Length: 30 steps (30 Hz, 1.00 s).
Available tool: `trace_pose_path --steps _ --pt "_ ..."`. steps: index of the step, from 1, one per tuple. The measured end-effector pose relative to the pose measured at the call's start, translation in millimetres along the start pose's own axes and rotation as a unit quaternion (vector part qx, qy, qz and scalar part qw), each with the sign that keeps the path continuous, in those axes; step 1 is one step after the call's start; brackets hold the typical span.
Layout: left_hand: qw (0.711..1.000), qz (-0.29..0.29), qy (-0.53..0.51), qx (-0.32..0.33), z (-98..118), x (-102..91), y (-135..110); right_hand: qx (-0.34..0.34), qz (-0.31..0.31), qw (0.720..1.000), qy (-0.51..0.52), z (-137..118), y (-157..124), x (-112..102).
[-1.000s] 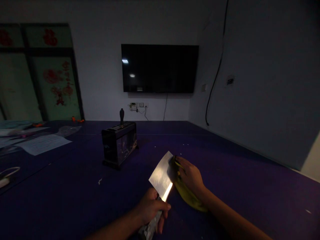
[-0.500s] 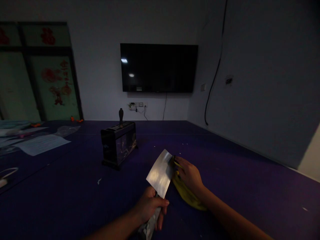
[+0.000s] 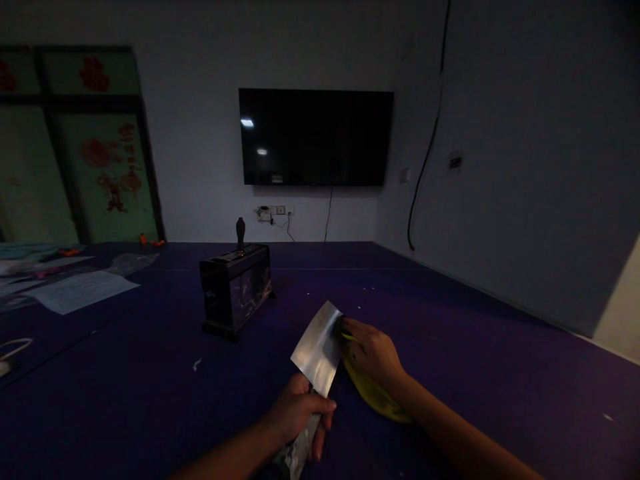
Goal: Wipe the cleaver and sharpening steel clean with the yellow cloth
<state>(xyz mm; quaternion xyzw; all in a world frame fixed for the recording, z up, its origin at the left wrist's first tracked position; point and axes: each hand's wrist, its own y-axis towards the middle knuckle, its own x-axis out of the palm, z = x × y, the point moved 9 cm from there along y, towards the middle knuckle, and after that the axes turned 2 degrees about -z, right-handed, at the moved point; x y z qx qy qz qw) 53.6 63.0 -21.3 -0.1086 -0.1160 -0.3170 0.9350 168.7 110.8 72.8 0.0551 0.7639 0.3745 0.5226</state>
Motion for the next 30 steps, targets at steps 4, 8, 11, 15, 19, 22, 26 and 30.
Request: trace_pose_path --steps 4,8,11,15,19,22,26,30 --pt "0.999 -0.041 0.011 -0.01 -1.6 5.8 -0.2 -0.015 0.009 1.0 0.008 -3.5 -1.1 -0.5" --pt "0.996 -0.072 0.029 -0.035 -2.9 11.3 -4.1 -0.028 0.038 0.999 0.013 -3.4 -2.4 -4.8" --pt "0.995 -0.076 0.041 -0.053 -3.2 13.0 -7.1 -0.034 0.049 0.998 0.009 -4.0 -2.7 -7.7" --pt "0.996 -0.076 0.031 -0.043 -2.1 14.4 -7.1 -0.04 0.041 0.998 -0.001 -5.6 -2.0 -7.5" --pt "0.998 -0.056 0.006 -0.023 -2.7 10.1 -3.2 -0.046 0.017 0.999 -0.01 -8.9 -1.1 -2.4" --pt "0.999 -0.032 -0.003 -0.008 -1.3 4.7 0.3 -0.046 -0.016 0.999 -0.017 -13.2 -0.1 3.3" --pt "1.0 -0.001 -0.012 0.002 1.6 -1.6 3.2 -0.03 -0.056 0.998 -0.028 -14.9 0.7 8.8" --pt "1.0 0.005 0.003 -0.008 1.0 -2.9 2.9 -0.006 -0.059 0.997 -0.041 -9.9 0.0 9.3"
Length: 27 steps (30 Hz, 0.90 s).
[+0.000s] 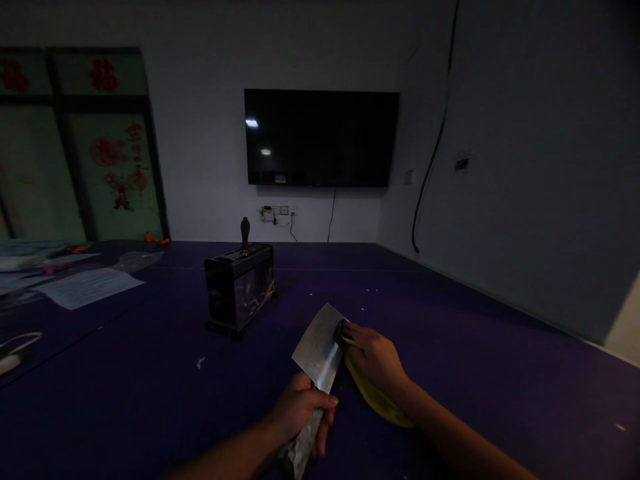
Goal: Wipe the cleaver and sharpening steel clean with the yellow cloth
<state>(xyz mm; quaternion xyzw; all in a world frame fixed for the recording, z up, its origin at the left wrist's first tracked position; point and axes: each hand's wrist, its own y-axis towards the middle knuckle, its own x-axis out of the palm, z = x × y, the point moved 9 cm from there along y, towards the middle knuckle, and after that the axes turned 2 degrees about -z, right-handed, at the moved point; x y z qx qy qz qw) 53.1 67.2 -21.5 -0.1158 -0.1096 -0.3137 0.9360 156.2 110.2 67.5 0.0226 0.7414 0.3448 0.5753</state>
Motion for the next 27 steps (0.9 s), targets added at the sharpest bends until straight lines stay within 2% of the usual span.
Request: trace_pose_path --steps 4,10,17,21,27 --pt "1.0 0.006 0.011 0.007 1.2 -0.4 -1.8 0.007 0.008 1.0 0.004 2.7 -1.1 -0.4" --pt "1.0 0.012 -0.01 -0.005 -3.4 -0.3 -2.1 -0.036 0.013 0.999 0.007 -5.6 -2.3 -1.1" --pt "0.998 -0.061 0.02 -0.006 -6.9 9.6 -2.0 -0.054 0.071 0.996 0.025 -7.4 -4.8 -8.8" --pt "0.997 -0.074 0.03 -0.021 -9.6 11.8 -4.3 -0.061 0.093 0.993 0.042 -7.5 -5.4 -13.1" --pt "0.997 -0.056 0.038 -0.022 -10.3 10.7 -3.2 -0.086 0.07 0.992 0.061 -15.0 -4.9 -10.8"
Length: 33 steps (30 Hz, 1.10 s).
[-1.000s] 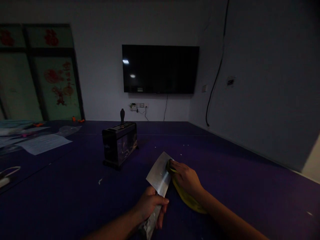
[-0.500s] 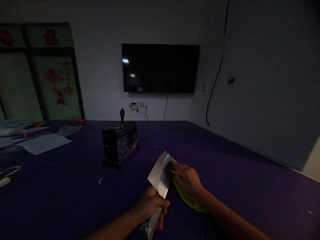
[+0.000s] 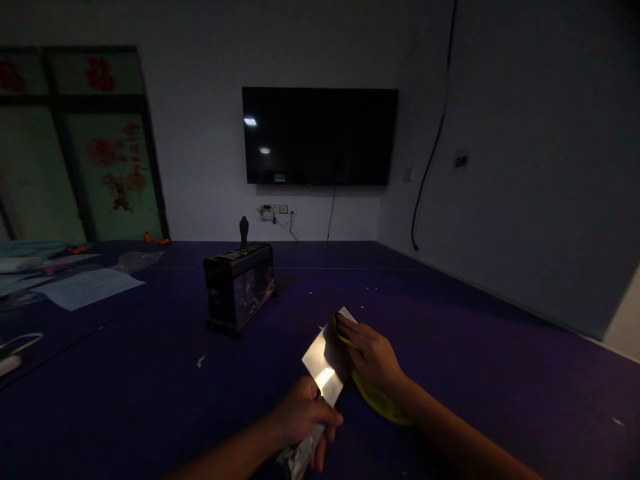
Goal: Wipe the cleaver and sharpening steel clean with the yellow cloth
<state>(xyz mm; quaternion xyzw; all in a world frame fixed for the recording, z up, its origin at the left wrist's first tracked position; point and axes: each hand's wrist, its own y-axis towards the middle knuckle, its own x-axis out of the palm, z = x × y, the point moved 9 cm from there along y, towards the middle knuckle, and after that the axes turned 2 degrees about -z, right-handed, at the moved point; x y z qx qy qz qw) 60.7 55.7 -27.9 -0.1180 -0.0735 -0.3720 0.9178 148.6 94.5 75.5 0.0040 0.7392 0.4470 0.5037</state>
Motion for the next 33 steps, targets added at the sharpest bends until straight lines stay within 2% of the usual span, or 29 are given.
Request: trace_pose_path --steps 5,10,14,22,25,33 --pt "0.999 0.02 -0.025 0.018 5.8 -4.3 2.0 -0.005 -0.05 0.999 0.008 -5.9 1.0 7.5" --pt "0.997 0.06 -0.037 0.015 10.2 -11.6 0.2 0.038 -0.089 0.995 -0.024 0.9 2.6 13.9" --pt "0.997 0.072 -0.02 0.029 14.4 -12.6 -0.4 0.042 -0.081 0.995 -0.032 3.1 2.4 12.9" --pt "0.995 0.083 -0.041 0.022 11.3 -14.0 -1.6 0.003 -0.066 0.998 -0.019 -3.2 -0.1 11.9" --pt "0.996 0.069 -0.048 0.015 8.9 -11.8 -0.9 -0.005 -0.063 0.998 -0.016 -6.1 0.3 10.6" --pt "1.0 -0.011 -0.02 0.019 3.2 -3.2 3.1 -0.016 -0.042 0.999 -0.007 -7.4 1.4 6.0"
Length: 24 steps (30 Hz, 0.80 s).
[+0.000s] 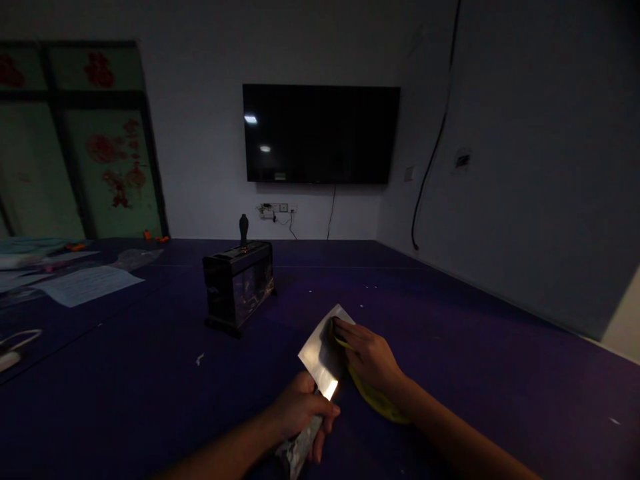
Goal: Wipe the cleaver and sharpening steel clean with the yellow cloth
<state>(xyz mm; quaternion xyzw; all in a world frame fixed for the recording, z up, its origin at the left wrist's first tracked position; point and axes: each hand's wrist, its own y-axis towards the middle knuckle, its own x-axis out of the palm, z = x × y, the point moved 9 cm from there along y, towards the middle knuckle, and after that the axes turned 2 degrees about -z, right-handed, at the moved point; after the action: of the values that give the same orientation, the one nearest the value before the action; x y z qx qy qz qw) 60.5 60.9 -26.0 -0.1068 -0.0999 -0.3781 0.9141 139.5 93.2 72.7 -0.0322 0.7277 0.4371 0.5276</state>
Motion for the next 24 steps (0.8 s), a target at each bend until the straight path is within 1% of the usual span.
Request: trace_pose_path --steps 3,6,9,12,15,19,24 --pt "1.0 -0.016 0.018 -0.018 -5.2 0.2 -0.1 -0.008 0.005 1.0 0.009 -3.2 0.7 -3.0" --pt "0.999 -0.016 0.023 -0.022 -6.4 0.6 -0.5 -0.022 0.003 1.0 0.02 -8.2 1.7 -5.1" --pt "1.0 0.0 0.005 -0.01 -2.1 0.7 -1.1 -0.048 -0.015 0.998 0.024 -13.7 1.7 -1.8" --pt "0.999 0.031 -0.016 -0.004 1.2 -2.5 -1.1 -0.059 -0.028 0.998 0.023 -15.0 1.1 3.0" --pt "0.998 0.056 -0.023 -0.002 2.6 -6.7 -0.3 -0.052 -0.031 0.998 0.02 -13.4 1.1 5.3" --pt "0.997 0.076 -0.018 0.002 6.9 -9.8 -0.6 -0.023 -0.047 0.999 0.007 -8.4 1.7 7.7" --pt "0.994 0.106 0.005 -0.017 11.0 -12.0 -4.9 -0.008 -0.063 0.998 -0.007 -3.6 1.3 12.3"
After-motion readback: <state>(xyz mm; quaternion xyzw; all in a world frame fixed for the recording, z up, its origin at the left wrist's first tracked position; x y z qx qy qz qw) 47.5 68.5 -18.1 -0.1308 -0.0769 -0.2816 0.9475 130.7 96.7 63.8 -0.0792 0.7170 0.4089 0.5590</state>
